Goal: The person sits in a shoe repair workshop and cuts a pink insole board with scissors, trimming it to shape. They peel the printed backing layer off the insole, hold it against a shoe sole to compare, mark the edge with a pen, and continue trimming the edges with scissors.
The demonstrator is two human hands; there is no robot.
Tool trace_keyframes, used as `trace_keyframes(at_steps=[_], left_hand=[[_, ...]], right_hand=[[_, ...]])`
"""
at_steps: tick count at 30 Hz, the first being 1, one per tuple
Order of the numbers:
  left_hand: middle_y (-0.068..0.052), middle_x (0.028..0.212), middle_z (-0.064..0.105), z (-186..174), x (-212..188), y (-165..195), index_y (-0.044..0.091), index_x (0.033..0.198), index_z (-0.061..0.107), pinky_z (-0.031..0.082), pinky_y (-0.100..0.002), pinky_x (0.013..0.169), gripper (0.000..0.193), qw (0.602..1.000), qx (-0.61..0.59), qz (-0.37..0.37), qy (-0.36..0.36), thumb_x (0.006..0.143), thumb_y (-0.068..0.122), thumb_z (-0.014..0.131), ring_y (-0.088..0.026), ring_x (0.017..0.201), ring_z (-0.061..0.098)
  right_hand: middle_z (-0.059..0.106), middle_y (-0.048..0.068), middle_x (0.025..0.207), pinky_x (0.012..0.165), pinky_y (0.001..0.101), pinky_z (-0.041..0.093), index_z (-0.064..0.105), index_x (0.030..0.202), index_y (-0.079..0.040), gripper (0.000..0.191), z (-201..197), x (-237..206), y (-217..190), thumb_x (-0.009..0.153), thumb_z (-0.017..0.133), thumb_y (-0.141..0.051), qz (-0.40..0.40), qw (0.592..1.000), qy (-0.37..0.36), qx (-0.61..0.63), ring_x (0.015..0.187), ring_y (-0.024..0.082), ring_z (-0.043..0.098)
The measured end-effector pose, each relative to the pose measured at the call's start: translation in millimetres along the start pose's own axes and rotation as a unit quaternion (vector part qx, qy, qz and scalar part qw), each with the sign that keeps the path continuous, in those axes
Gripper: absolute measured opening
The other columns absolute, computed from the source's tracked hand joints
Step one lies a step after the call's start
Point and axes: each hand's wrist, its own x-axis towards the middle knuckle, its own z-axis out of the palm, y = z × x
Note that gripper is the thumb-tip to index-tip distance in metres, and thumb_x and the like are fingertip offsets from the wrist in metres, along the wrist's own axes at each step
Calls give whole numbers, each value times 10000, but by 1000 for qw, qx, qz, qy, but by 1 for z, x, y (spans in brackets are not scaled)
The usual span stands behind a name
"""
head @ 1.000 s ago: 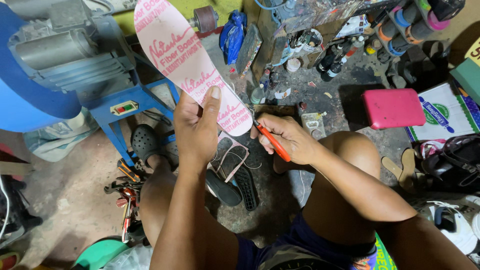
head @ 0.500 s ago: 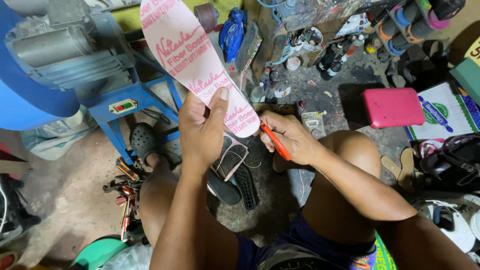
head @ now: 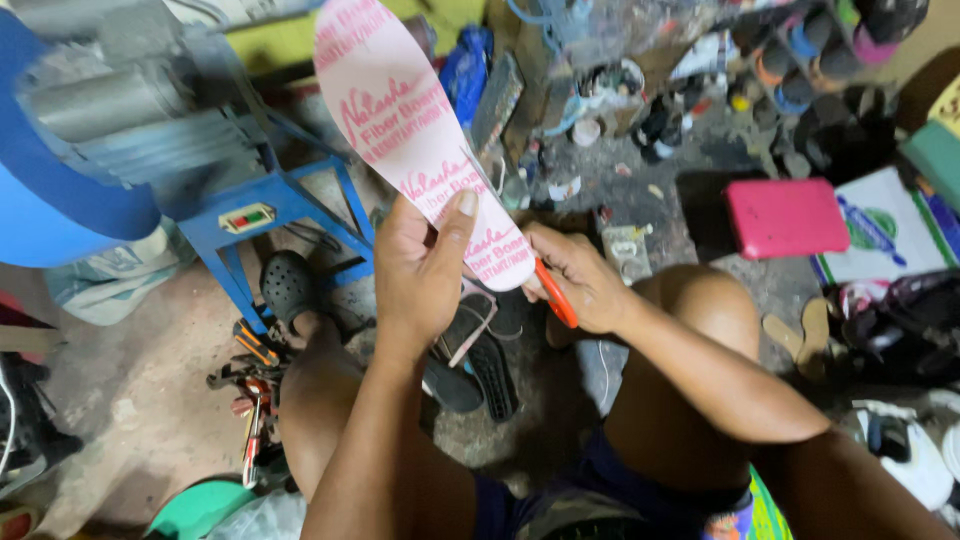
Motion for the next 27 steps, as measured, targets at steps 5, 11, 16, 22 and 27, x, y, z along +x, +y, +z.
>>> trace_keyframes(at_steps=[5, 11, 16, 22, 27], left_hand=[[19, 978, 679, 0, -1, -2, 13, 1170, 629, 513, -235, 747, 158, 999, -43, -16, 4, 1076, 138, 607, -34, 842, 591], [21, 1009, 678, -3, 1, -5, 5, 1171, 638, 504, -229, 798, 162, 999, -1, 32, 26, 1076, 136, 623, -31, 894, 580], [16, 982, 677, -15, 3, -8, 1, 1194, 671, 464, -234, 743, 197, 993, -47, 33, 100, 1100, 158, 599, -40, 837, 556], [3, 1058, 706, -12, 4, -14, 7, 1224, 656, 512, -242, 823, 219, 992, -88, 28, 90, 1095, 167, 584, -49, 914, 612], [-31, 1105, 715, -16, 9, -18, 3, 1231, 658, 531, -275, 880, 218, 974, -214, -7, 69, 1084, 148, 588, -81, 964, 644]], right_hand=[[568, 4, 720, 589, 276, 458, 550, 957, -56, 291, 2, -4, -3, 1046, 518, -331, -7, 1000, -1, 1, 624, 107, 569], [561, -1, 738, 614, 268, 449, 575, 1021, -47, 311, 1, -3, 1, 1071, 502, -346, -27, 999, -22, 25, 649, 92, 551], [570, -6, 743, 613, 251, 453, 584, 1049, -41, 312, 5, -2, 8, 1059, 537, -349, -44, 997, -45, 45, 659, 77, 553], [606, -25, 747, 503, 229, 379, 611, 1162, -45, 525, 5, -6, 7, 962, 537, -525, 5, 993, -73, 95, 549, 58, 507], [602, -17, 775, 532, 225, 350, 605, 1147, -43, 489, 3, -7, 4, 983, 568, -502, -6, 990, -92, 105, 553, 52, 469]])
